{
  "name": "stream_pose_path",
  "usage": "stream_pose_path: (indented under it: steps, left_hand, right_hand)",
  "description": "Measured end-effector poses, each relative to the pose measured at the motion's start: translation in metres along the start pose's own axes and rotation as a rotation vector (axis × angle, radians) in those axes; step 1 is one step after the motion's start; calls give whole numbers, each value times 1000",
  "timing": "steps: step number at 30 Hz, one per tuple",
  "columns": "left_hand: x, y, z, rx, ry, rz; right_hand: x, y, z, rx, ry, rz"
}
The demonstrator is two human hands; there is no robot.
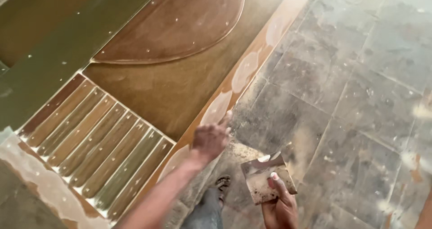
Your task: The person applies white putty to the surfaces and edges of a large decorative wooden door panel using a metal spreader tool, smoothing it over various sections by hand.
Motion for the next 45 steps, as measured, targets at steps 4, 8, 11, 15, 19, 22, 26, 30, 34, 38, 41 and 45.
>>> stream_pose_path:
  steps: [4, 8, 11, 15, 19, 22, 26, 30, 34, 38, 41, 45]
  left_hand:
    - [-35, 2, 61, 177, -313, -18]
    - [-64, 2, 72, 137, -136, 305]
    - [-69, 11, 64, 312, -459, 70]
    - [-71, 25, 54, 439, -386, 102]
    - [-36, 52, 75, 534, -219, 38]
    - [25, 97, 96, 647, -156, -450]
    - [66, 148, 126, 433, -34, -1226]
    - [65, 162, 131, 191, -77, -1390]
    - [38, 142, 136, 263, 68, -1820]
    - [8, 103, 162, 378, -87, -1299]
    - [-8, 88, 180, 476, -113, -594]
    - [-34, 61, 196, 554, -169, -282]
  right_hand:
    - [-37, -66, 4, -31, -95, -72]
    - [-44, -120, 25, -82, -142, -152]
    - [-39, -160, 59, -163, -194, -189]
    - [-27, -223, 97, -440, -456, 10]
    - [-19, -273, 123, -326, -182, -331]
    - [-22, -289, 146, -445, -105, -365]
    - [-47, -280, 147, -670, -155, -548]
    - [-92, -295, 123, -901, -216, -553]
    - [-126, -314, 148, -898, -251, -536]
    - [-147, -352, 192, -744, -410, -427]
    - [-167, -377, 216, -549, -217, -501]
    - [-186, -383, 236, -614, -243, -434]
Point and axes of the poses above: each hand's wrist, its own z-axis towards the middle knuckle, its own x-axis out of the back of the hand, y = z × x, the point moved 1 cm from there along z, towards the middle knuckle, and after that the axes turned 13 degrees about -x, right-handed, at the moved point
